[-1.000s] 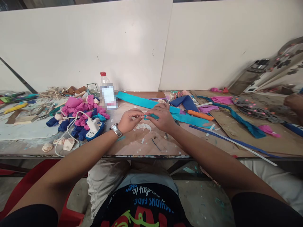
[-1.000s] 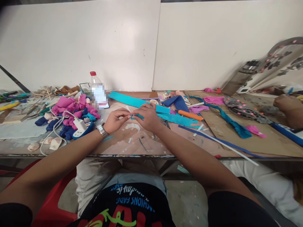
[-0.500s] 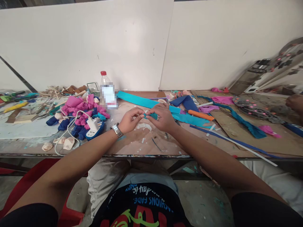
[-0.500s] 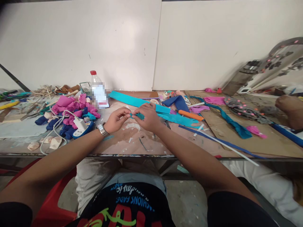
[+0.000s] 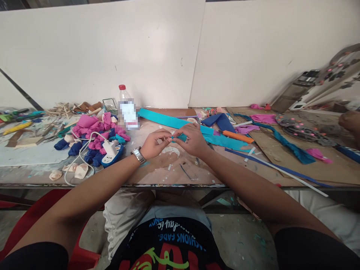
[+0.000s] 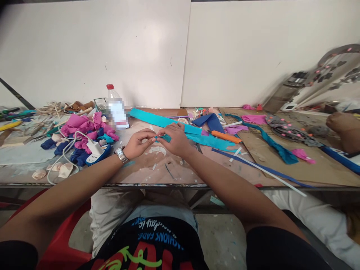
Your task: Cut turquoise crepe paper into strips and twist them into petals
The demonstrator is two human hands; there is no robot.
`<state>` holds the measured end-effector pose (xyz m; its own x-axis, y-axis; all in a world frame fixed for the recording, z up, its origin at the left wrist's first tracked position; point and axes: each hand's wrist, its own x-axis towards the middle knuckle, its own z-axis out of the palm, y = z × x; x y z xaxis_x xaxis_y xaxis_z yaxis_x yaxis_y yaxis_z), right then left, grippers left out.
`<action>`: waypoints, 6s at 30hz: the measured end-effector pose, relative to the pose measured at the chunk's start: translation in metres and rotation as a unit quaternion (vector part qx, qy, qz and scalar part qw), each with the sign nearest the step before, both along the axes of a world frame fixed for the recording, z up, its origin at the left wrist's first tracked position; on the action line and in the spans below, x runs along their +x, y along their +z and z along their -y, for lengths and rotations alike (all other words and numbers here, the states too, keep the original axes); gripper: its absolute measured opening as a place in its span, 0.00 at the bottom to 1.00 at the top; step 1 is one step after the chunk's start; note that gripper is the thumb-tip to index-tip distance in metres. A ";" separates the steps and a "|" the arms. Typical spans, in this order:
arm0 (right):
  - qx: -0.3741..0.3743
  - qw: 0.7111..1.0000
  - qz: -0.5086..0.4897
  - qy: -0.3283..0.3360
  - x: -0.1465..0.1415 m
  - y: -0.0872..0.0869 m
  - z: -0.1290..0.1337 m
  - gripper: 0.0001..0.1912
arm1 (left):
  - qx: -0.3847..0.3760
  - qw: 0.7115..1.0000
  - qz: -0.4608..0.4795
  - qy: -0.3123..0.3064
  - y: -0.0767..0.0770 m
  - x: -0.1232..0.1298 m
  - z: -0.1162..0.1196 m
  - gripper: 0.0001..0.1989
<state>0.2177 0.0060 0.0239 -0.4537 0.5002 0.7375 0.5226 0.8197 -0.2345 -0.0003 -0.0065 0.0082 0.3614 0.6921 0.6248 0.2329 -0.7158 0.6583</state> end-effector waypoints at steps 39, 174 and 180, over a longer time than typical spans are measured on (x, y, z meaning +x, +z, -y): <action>0.047 0.999 -0.002 -0.003 0.001 -0.003 -0.002 0.12 | -0.063 0.994 0.030 -0.083 -0.007 0.004 -0.005 0.19; 0.047 0.997 0.006 0.063 -0.007 -0.001 0.007 0.10 | -0.124 0.989 0.071 0.042 -0.005 0.009 0.001 0.04; -0.002 0.999 -0.024 0.044 -0.006 -0.003 0.005 0.13 | -0.128 0.988 0.071 0.039 -0.002 0.009 0.002 0.03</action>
<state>0.2122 0.0010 0.0211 -0.4599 0.4632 0.7576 0.4369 0.8608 -0.2611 0.0088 -0.0083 0.0061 0.2231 0.8563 0.4657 0.1732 -0.5050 0.8456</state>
